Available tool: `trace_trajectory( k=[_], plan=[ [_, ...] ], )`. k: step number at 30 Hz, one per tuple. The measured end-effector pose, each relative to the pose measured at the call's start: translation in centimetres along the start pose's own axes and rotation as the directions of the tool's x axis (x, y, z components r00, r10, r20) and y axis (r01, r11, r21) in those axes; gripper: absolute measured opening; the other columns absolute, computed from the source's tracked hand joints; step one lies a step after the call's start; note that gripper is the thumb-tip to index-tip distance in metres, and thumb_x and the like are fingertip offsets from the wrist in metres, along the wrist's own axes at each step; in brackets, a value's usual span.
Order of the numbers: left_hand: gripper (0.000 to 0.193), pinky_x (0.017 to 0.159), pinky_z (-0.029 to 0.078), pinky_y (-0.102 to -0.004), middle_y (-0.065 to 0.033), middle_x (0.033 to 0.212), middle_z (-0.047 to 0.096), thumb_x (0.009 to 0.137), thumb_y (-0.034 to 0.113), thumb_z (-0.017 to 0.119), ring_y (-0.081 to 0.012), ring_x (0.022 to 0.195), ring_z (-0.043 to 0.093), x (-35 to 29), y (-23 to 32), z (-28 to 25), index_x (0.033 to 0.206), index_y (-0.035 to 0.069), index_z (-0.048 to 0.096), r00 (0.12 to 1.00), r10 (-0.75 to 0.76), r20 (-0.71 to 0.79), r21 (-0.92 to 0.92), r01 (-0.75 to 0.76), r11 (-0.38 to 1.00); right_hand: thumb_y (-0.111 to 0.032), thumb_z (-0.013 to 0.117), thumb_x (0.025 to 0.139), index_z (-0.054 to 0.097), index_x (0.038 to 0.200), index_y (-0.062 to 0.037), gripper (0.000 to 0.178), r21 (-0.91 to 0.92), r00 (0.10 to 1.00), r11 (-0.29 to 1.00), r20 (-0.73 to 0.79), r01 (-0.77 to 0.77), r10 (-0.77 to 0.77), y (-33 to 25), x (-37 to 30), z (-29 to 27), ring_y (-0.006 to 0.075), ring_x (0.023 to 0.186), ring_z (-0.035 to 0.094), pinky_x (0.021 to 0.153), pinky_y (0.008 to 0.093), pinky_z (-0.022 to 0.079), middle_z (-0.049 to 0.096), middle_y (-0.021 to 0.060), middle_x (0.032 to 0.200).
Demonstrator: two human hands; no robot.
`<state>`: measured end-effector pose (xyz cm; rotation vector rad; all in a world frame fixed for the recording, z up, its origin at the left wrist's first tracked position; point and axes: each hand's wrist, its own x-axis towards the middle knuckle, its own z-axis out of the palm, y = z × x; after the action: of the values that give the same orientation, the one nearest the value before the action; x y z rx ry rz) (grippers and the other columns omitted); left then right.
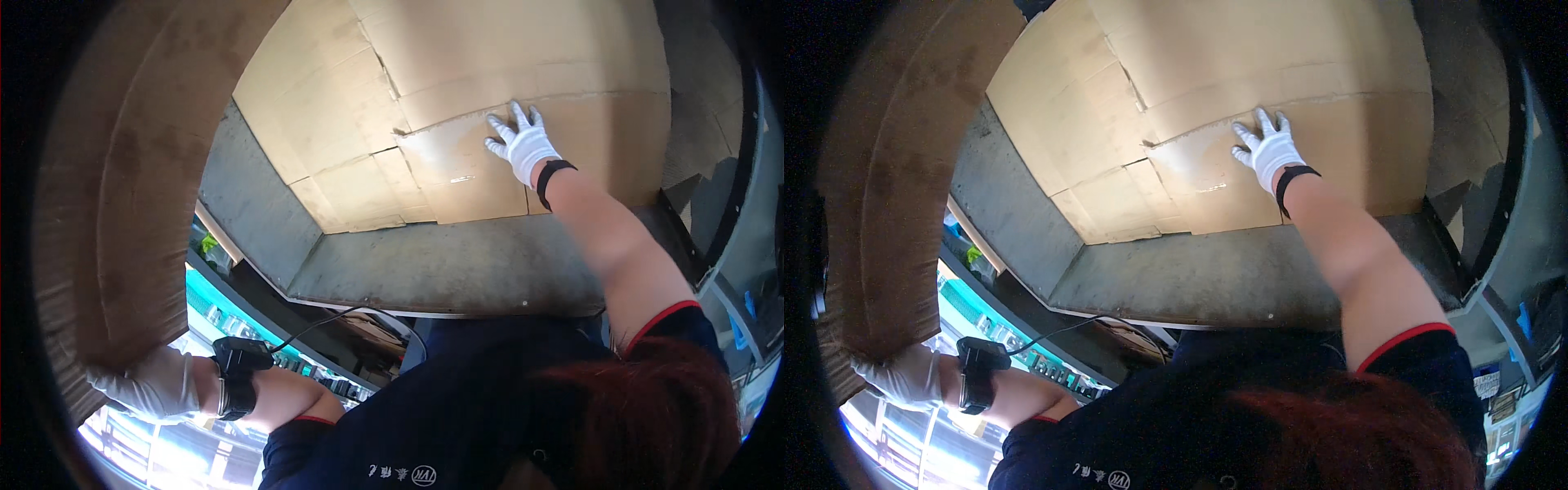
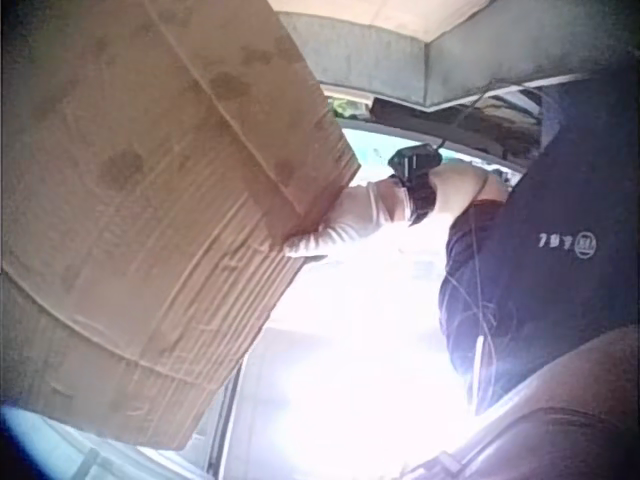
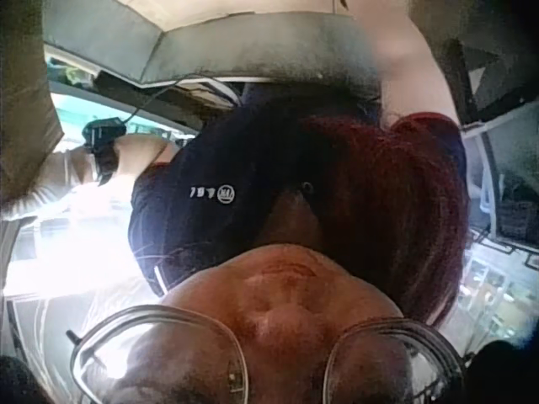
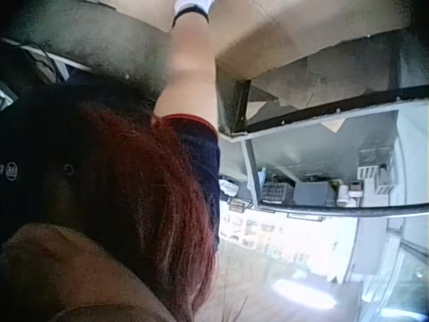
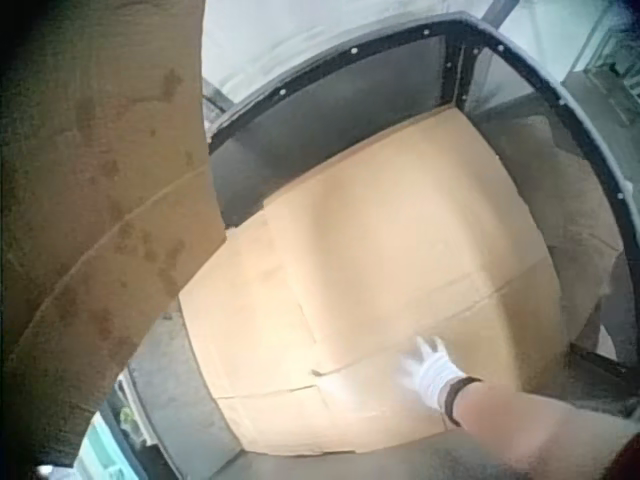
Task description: The person assembles small round metal parts by placing them onto a jig with vertical pins, then transfers the assembled parts into a cardboard box. They also handle cardboard sheets to cover the parts in the box.
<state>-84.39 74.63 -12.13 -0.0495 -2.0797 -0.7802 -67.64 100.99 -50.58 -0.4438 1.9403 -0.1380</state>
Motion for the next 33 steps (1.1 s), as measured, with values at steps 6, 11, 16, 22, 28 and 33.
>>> trace_trajectory(
  k=[6, 11, 16, 22, 28, 33],
  plan=[
    [0.056, 0.114, 0.041, -0.0555, -0.0183, 0.137, 0.056, 0.092, 0.025, 0.073, -0.0353, 0.129, 0.054, -0.3, -2.7, -4.8, 0.14, 0.004, 0.054, 0.993, -0.106, 0.053, 0.147, 0.098, 0.984, -0.021, 0.072, 0.083, 0.032, 0.158, -0.0352, 0.086, 0.038, 0.998, 0.997, 0.009, -0.06, 0.059, -0.9, 1.2, 0.4, 0.0423, 0.155, 0.01, 0.121, 0.0624, 0.02, 0.007, 0.0011, 0.171],
    [0.068, 0.106, 0.046, -0.0516, -0.0216, 0.14, 0.054, 0.092, 0.042, 0.071, -0.0347, 0.126, 0.054, -2.4, -6.4, -8.2, 0.143, 0.002, 0.051, 0.879, -0.476, 0.029, 0.263, 0.453, 0.852, -0.022, 0.06, 0.087, 0.062, 0.129, -0.0101, 0.044, 0.368, 0.89, 0.928, -0.441, 0.058, 0.119, 0.9, 2.7, 4.3, 0.0401, 0.118, 0.062, 0.102, 0.0482, 0.049, 0.059, 0.0213, 0.137],
    [0.055, 0.092, 0.054, -0.0398, -0.0188, 0.124, 0.063, 0.099, 0.045, 0.061, -0.0253, 0.107, 0.062, -6.2, -12.2, -14.5, 0.126, -0.003, 0.061, 0.637, -0.769, 0.061, 0.318, 0.718, 0.619, -0.023, 0.06, 0.089, 0.066, 0.115, -0.0053, 0.031, 0.393, 0.882, 0.919, -0.428, -0.012, 0.194, 4.5, -5.4, 6.6, 0.0415, 0.105, 0.064, 0.092, 0.0496, 0.052, 0.067, 0.0228, 0.114],
    [0.052, 0.088, 0.056, -0.0386, -0.0176, 0.121, 0.066, 0.1, 0.035, 0.061, -0.0256, 0.103, 0.067, -16.4, -17.3, -16.3, 0.136, -0.002, 0.052, 0.339, -0.932, 0.127, 0.105, 0.93, 0.352, -0.022, 0.065, 0.088, 0.068, 0.111, -0.0031, 0.03, 0.46, 0.865, 0.871, -0.35, -0.175, 0.359, 5.3, -15.7, 14.0, 0.0413, 0.102, 0.065, 0.092, 0.0489, 0.052, 0.069, 0.0227, 0.105],
    [0.048, 0.085, 0.056, -0.0363, -0.0157, 0.119, 0.067, 0.098, 0.027, 0.064, -0.0244, 0.1, 0.067, -15.3, -20.9, -18.5, 0.135, -0.002, 0.053, 0.32, -0.904, 0.283, 0.184, 0.907, 0.379, -0.025, 0.067, 0.089, 0.067, 0.124, -0.0047, 0.041, 0.562, 0.836, 0.76, -0.204, -0.327, 0.51, 2.5, -24.1, 16.8, 0.0375, 0.113, 0.064, 0.099, 0.0449, 0.051, 0.069, 0.0208, 0.119],
    [0.053, 0.088, 0.054, -0.034, -0.0162, 0.117, 0.069, 0.096, 0.025, 0.066, -0.0233, 0.1, 0.066, -8.5, -22.2, -21.1, 0.135, -0.007, 0.054, 0.432, -0.803, 0.41, 0.404, 0.704, 0.584, -0.024, 0.066, 0.09, 0.066, 0.126, -0.0026, 0.042, 0.646, 0.785, 0.73, -0.324, -0.225, 0.529, -0.2, -28.1, 16.0, 0.039, 0.114, 0.063, 0.1, 0.0444, 0.05, 0.068, 0.0221, 0.121]
  ],
)
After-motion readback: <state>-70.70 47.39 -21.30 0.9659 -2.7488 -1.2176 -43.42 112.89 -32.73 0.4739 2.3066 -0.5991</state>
